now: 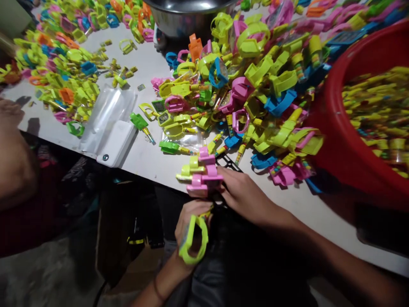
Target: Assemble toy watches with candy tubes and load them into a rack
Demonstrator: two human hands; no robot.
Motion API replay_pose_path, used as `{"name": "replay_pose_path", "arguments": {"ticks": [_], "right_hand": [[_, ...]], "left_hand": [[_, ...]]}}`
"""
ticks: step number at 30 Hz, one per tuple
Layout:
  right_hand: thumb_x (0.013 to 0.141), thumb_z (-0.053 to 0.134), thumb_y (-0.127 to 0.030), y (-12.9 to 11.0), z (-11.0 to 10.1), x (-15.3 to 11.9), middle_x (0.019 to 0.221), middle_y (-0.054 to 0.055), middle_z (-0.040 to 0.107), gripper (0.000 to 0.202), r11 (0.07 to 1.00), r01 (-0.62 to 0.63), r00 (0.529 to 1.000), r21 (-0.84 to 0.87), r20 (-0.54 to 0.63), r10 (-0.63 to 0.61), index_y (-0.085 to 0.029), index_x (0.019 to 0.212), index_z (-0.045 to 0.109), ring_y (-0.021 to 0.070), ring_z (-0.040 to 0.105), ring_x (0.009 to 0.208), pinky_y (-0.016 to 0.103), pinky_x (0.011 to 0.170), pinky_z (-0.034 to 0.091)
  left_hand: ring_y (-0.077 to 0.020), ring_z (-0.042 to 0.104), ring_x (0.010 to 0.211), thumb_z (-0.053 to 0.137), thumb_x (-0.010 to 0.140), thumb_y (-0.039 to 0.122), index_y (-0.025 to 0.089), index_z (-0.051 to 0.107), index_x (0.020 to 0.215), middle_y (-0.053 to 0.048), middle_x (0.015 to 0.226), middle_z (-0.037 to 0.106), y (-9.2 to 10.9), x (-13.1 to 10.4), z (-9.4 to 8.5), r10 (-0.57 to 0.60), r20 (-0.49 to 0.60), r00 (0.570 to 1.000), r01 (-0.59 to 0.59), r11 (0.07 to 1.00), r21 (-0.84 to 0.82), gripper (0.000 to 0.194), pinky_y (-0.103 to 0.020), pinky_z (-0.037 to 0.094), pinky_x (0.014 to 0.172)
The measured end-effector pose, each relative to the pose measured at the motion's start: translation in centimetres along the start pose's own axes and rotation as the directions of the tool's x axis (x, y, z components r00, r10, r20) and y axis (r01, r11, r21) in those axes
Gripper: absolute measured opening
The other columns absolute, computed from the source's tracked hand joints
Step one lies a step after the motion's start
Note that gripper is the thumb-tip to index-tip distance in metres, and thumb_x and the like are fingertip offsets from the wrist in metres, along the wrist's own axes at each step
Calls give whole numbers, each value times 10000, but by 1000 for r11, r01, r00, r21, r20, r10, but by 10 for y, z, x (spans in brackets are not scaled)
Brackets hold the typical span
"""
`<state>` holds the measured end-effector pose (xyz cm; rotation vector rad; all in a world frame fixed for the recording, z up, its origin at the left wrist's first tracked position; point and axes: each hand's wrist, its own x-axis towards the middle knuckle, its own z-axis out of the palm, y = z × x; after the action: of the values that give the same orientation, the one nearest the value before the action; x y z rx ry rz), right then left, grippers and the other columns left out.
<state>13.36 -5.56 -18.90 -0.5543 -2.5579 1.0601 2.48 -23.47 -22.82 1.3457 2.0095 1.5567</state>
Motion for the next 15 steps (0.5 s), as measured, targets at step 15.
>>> {"name": "replay_pose_path", "arguments": {"ticks": [15], "right_hand": [[1034,532,-119,9,22,-29,1458,237,613,358,976,-30,978,-216,-207,-16,-73,1388,557,359,560,1394,616,1218,455]], "left_hand": [[-195,739,1065,767,903,91,257,653,1071,-29,1124,750,-13,19,0,81,-71,994,-72,991,115,263,-362,624,923]]}}
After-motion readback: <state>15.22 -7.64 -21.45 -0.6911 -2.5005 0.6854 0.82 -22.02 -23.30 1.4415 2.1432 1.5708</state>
